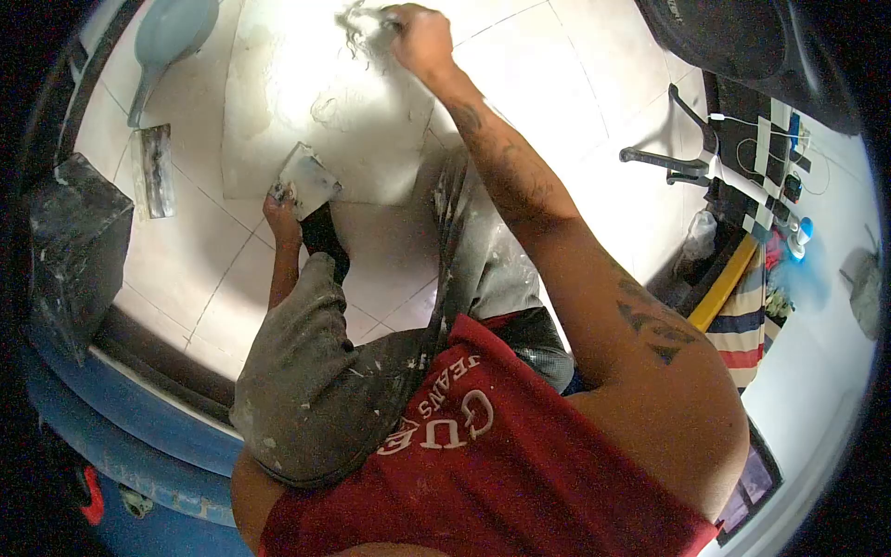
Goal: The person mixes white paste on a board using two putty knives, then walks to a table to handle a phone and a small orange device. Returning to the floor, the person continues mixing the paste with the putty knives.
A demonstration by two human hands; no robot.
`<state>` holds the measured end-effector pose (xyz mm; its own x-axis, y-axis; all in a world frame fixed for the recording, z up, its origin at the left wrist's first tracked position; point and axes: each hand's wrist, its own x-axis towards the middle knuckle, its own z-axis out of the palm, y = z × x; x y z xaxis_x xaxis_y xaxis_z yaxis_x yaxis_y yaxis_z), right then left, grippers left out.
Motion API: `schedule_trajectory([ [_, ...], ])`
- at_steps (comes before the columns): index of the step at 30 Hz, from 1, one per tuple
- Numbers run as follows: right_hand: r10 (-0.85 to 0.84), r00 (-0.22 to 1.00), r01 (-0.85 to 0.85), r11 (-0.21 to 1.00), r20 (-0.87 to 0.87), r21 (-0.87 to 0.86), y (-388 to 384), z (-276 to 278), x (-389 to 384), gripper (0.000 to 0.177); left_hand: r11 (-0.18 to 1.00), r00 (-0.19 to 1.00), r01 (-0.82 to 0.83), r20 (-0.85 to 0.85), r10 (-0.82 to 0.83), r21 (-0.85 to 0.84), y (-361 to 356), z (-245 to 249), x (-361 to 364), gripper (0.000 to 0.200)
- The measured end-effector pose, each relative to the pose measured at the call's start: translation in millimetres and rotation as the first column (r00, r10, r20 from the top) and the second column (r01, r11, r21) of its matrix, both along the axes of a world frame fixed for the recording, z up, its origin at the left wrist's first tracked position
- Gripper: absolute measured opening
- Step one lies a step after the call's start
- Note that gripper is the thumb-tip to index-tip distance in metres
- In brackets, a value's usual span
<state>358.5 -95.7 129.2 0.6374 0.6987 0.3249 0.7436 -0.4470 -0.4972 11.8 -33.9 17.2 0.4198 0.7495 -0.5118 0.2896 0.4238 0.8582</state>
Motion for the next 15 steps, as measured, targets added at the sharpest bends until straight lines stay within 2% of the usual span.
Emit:
schedule_trajectory([
  [1, 0.08, 0.996, -0.08, 0.997, 0.029, -0.021, -1, -2, -6, 0.024, 1.0, 1.0, 0.01, 0.013, -0.01, 0.003, 1, -2, -1, 0.023],
  [3, 0.183, 0.98, -0.162, 0.961, 0.077, -0.224, -7, -8, -18, 0.032, 0.999, 1.0, 0.002, -0.013, -0.001, 0.047, 0, -2, -1, 0.023],
  [6, 0.332, 0.922, -0.255, 0.908, 0.2, -0.332, -19, -18, -31, 0.036, 0.996, 0.998, 0.026, -0.053, -0.022, 0.08, -2, 6, 0, 0.023],
  [9, 0.627, 0.644, -0.373, 0.758, 0.439, -0.534, -38, -45, -32, 0.035, 0.997, 0.99, 0.055, -0.135, -0.049, 0.046, 0, 13, 3, 0.022],
  [10, 0.702, 0.592, -0.405, 0.683, 0.396, -0.608, -44, -48, -36, 0.029, 0.997, 0.985, 0.066, -0.164, -0.061, 0.029, 2, 14, 5, 0.021],
  [13, 0.789, 0.605, -0.42, 0.428, 0.104, -0.8, -36, -37, -35, 0.026, 1.0, 1.0, 0.006, -0.015, -0.006, 0.023, 4, 12, 9, 0.019],
  [14, 0.796, 0.599, -0.413, 0.396, 0.082, -0.82, -26, -34, -32, 0.024, 0.999, 1.0, 0.008, -0.026, -0.007, 0.033, 4, 8, 7, 0.019],
  [15, 0.759, 0.651, -0.416, 0.38, 0.021, -0.826, -19, -24, -29, 0.024, 0.999, 0.999, 0.009, -0.039, -0.007, 0.039, 4, 7, 6, 0.018],
])
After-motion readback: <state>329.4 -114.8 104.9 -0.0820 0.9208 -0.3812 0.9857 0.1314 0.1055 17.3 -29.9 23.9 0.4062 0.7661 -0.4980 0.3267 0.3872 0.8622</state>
